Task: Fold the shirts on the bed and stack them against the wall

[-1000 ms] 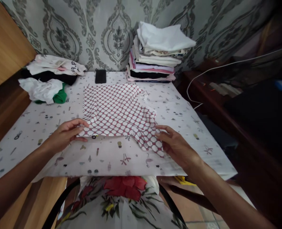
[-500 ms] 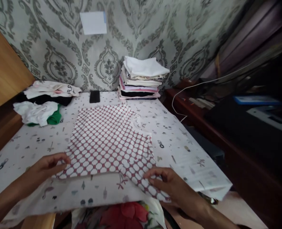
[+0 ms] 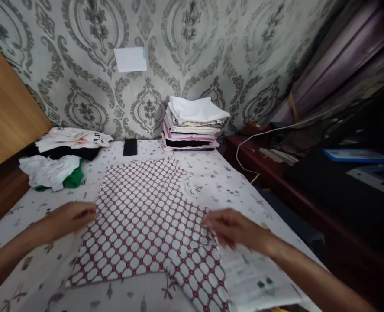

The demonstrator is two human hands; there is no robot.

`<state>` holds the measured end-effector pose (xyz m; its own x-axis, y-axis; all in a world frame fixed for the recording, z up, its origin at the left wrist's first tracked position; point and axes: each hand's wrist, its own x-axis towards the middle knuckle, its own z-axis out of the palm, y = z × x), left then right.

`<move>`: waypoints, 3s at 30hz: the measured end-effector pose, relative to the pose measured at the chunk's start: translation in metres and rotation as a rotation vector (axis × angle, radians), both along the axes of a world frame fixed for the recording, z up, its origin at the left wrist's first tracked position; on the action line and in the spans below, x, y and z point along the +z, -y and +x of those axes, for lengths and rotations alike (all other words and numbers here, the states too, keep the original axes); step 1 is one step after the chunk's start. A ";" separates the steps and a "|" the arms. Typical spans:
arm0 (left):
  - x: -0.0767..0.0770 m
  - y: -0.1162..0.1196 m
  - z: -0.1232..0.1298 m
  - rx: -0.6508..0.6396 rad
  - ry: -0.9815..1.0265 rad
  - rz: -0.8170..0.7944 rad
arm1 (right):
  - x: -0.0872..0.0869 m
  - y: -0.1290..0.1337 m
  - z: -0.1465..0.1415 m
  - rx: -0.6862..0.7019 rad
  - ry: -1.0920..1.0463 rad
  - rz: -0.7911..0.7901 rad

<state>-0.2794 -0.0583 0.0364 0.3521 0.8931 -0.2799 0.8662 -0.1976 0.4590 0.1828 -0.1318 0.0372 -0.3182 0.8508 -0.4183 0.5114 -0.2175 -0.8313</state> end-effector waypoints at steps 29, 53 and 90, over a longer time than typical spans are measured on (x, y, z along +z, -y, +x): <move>-0.021 -0.181 0.026 0.022 -0.019 0.237 | -0.053 -0.221 -0.041 -0.049 0.085 1.056; 0.018 -0.282 0.220 -0.102 0.754 0.232 | -0.051 -0.229 -0.029 -0.233 0.415 0.578; -0.027 -0.276 0.178 0.244 0.429 0.012 | -0.055 -0.306 -0.048 -0.467 -0.081 0.178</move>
